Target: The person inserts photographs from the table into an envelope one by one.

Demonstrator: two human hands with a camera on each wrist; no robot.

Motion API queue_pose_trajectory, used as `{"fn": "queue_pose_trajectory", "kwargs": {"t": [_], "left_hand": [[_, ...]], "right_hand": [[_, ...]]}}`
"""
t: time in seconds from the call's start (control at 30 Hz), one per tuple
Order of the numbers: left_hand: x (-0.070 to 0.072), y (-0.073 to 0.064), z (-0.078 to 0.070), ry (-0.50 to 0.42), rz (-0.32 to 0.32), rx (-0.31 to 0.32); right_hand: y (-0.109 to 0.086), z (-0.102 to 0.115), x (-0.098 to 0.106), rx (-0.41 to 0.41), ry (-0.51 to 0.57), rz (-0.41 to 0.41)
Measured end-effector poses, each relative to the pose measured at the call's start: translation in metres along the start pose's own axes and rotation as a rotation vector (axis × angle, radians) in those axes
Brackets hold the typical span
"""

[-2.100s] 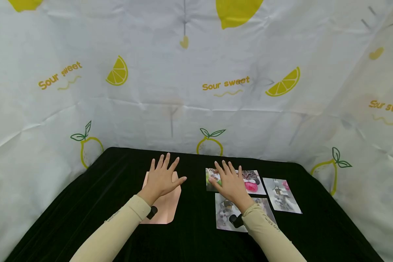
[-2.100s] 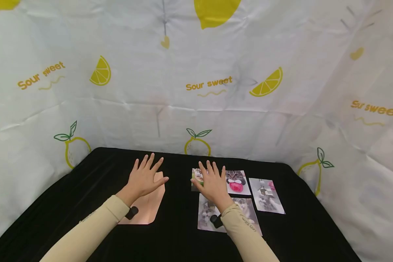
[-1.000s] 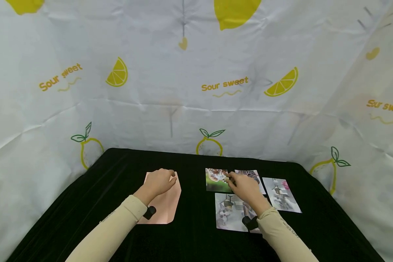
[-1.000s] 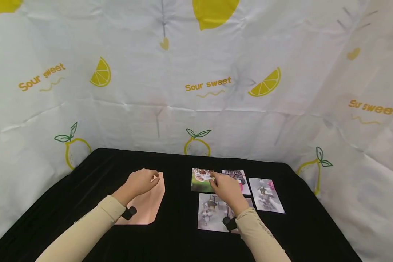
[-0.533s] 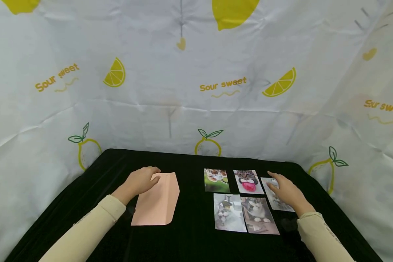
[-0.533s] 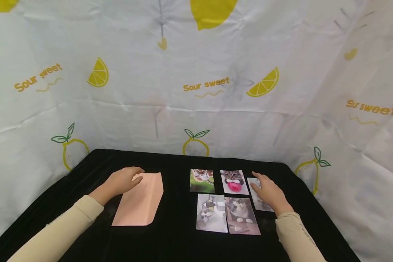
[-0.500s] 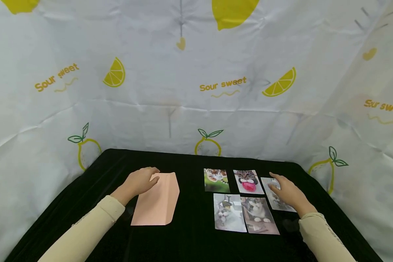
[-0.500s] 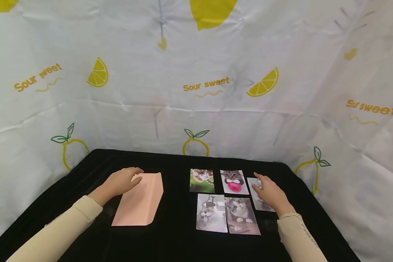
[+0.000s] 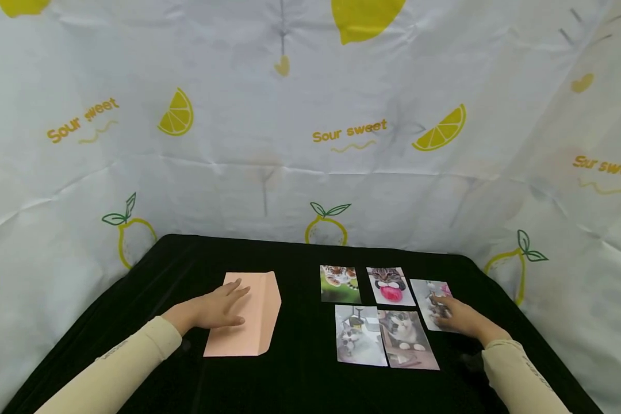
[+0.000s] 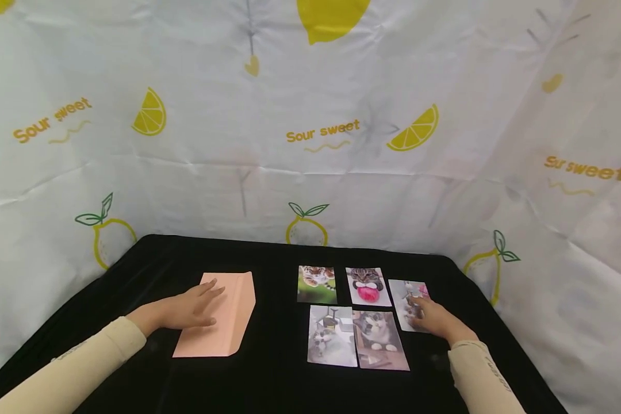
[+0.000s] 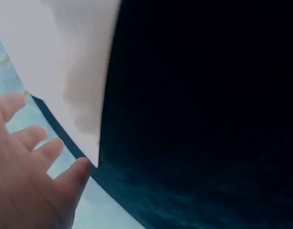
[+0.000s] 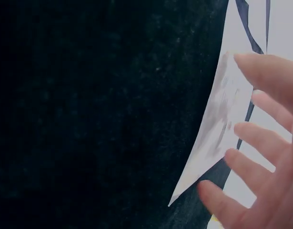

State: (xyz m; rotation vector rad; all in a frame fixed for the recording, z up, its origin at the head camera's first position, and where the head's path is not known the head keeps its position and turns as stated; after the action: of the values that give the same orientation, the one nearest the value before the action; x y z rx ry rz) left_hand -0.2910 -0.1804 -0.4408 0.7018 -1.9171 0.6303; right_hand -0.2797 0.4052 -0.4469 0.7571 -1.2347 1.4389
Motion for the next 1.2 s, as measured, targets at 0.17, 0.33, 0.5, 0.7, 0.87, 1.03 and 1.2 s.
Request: {"fn": "queue_pose_trajectory", "kwargs": {"t": [0.17, 0.33, 0.5, 0.7, 0.87, 1.03, 1.2], "left_hand": [[-0.008, -0.005, -0.002, -0.036, 0.075, 0.022], [-0.011, -0.009, -0.005, -0.05, 0.088, 0.038], [-0.012, -0.012, -0.006, -0.018, 0.101, 0.034], [-0.016, -0.015, -0.007, 0.033, 0.114, -0.006], [-0.016, -0.019, -0.009, 0.055, 0.127, -0.03], [-0.017, -0.021, -0.01, 0.035, 0.099, -0.026], [-0.019, -0.019, -0.011, 0.044, 0.08, -0.036]], "right_hand": [[-0.002, -0.003, 0.0, 0.013, -0.004, 0.028], [-0.005, -0.001, 0.0, 0.008, 0.004, 0.04], [-0.005, 0.0, 0.0, -0.002, 0.001, 0.05], [-0.004, 0.001, 0.0, -0.01, 0.0, 0.054], [-0.003, 0.001, -0.002, -0.003, -0.021, 0.041], [0.0, 0.0, -0.003, -0.019, -0.031, 0.04], [0.001, 0.0, -0.003, -0.031, -0.033, 0.049]]}}
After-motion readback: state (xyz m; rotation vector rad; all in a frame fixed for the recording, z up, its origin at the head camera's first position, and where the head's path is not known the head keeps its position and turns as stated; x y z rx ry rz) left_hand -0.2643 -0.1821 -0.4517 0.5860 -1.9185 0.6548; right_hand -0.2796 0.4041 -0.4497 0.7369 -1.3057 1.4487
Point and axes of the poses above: each hand's wrist, its own y-axis towards the middle knuckle, its own x-axis out of the back of the hand, z = x × y, the point moved 1 cm from there along y, towards the middle knuckle, and after that the axes turned 13 degrees about -x, right-handed, at the moved point
